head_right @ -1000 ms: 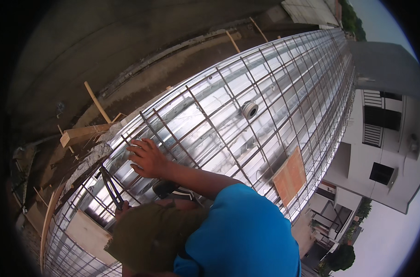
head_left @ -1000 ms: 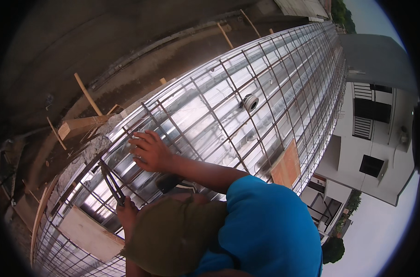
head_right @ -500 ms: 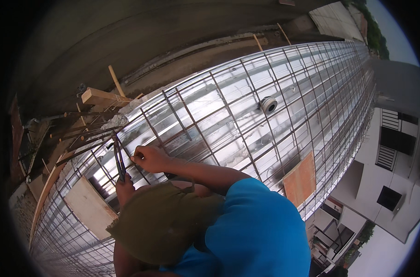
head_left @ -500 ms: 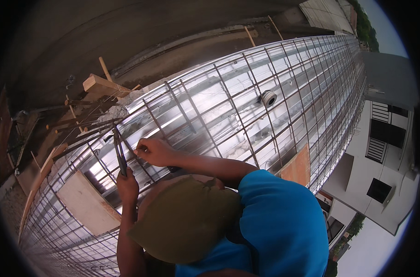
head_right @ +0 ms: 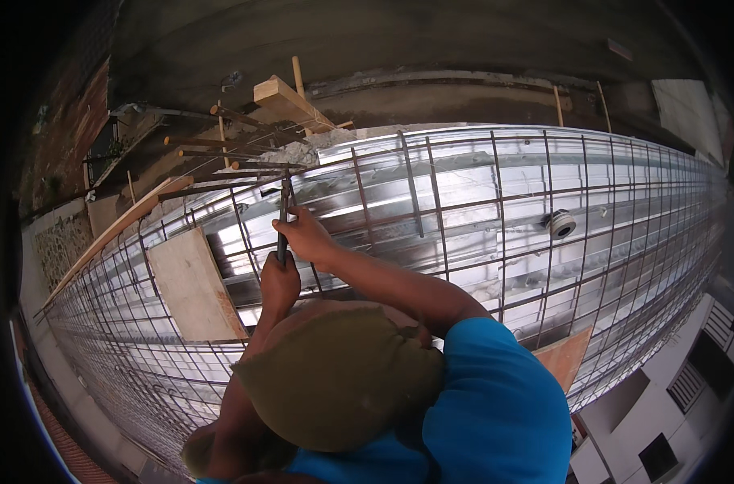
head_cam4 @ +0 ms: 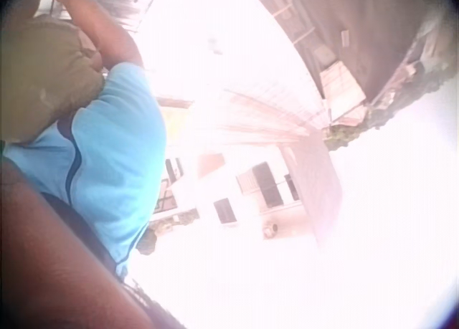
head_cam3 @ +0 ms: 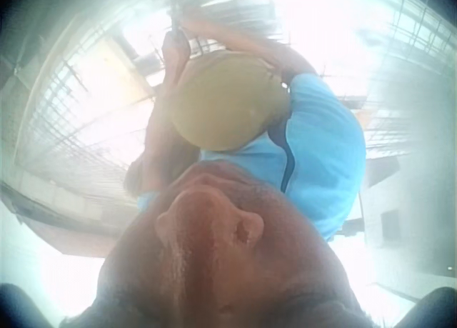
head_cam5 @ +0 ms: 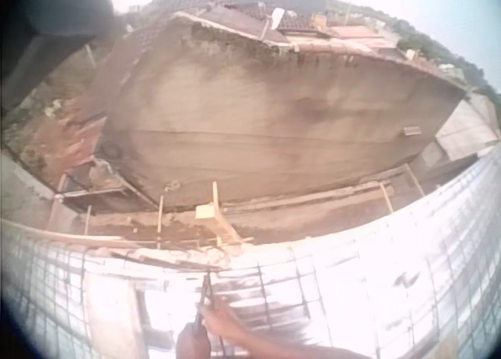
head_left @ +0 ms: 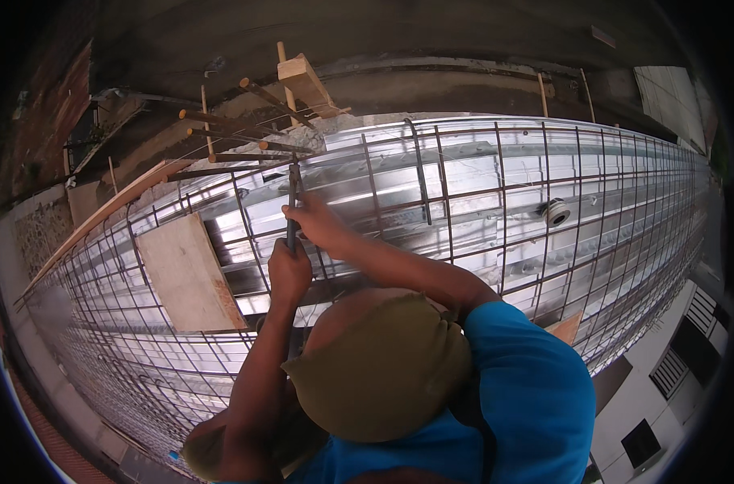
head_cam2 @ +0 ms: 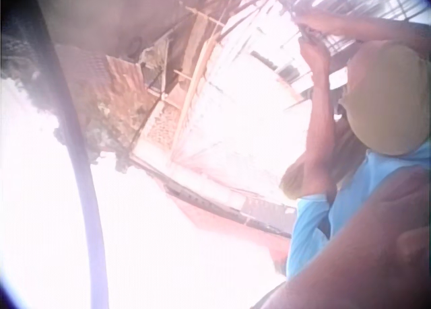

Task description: The person ties intersecting steel rebar rods together using wire and pliers on a construction site. They repeatedly position the rods, wrap wire around the joints, and twist the wire to secure the rebar grid.

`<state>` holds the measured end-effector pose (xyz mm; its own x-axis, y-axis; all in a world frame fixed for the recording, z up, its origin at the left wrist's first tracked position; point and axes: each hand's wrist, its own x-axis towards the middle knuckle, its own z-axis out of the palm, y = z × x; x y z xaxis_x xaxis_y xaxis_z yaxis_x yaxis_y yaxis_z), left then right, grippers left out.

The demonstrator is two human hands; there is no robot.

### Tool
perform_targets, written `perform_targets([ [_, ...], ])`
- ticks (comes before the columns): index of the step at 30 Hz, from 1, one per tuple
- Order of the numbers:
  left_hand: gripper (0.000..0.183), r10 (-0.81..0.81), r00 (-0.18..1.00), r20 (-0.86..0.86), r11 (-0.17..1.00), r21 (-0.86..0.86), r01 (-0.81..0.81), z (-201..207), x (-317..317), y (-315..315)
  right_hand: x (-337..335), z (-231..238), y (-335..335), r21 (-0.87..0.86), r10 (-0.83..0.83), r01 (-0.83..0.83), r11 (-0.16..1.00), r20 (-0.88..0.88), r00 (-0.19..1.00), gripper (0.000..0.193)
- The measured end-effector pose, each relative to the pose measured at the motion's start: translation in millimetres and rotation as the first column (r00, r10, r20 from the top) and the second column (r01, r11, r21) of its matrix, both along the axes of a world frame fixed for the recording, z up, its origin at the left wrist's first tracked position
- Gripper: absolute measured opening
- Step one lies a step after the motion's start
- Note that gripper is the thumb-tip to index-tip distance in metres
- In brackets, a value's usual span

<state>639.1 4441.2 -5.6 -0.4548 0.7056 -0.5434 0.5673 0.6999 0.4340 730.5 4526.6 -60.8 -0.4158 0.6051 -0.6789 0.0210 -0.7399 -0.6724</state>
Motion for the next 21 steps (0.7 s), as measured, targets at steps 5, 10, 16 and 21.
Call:
perform_targets([
  [5, 0.036, -0.033, 0.997, -0.065, 0.991, -0.128, 0.024, 14.8, 2.6, 11.6, -40.4, 0.3, 10.1, -0.414, -0.261, 0.186, 0.891, -0.130, 0.957, 0.021],
  [10, 0.056, -0.131, 0.988, 0.079, 0.970, -0.195, 0.144, 56.1, -5.2, 25.8, -52.0, -5.5, 10.5, -0.459, -0.309, 0.224, 0.860, -0.117, 0.944, 0.027],
  [16, 0.049, 0.554, 0.351, 0.755, 0.833, -0.504, -0.230, 54.6, -54.2, 20.3, -50.0, 3.7, 18.2, -0.729, -0.597, 0.229, 0.645, -0.294, 0.746, 0.033],
  [21, 0.023, 0.560, 0.305, 0.770, 0.828, -0.512, -0.228, 46.3, -57.5, 25.0, -42.5, -7.4, 16.0, -0.729, -0.604, 0.126, 0.673, -0.442, 0.664, 0.033],
])
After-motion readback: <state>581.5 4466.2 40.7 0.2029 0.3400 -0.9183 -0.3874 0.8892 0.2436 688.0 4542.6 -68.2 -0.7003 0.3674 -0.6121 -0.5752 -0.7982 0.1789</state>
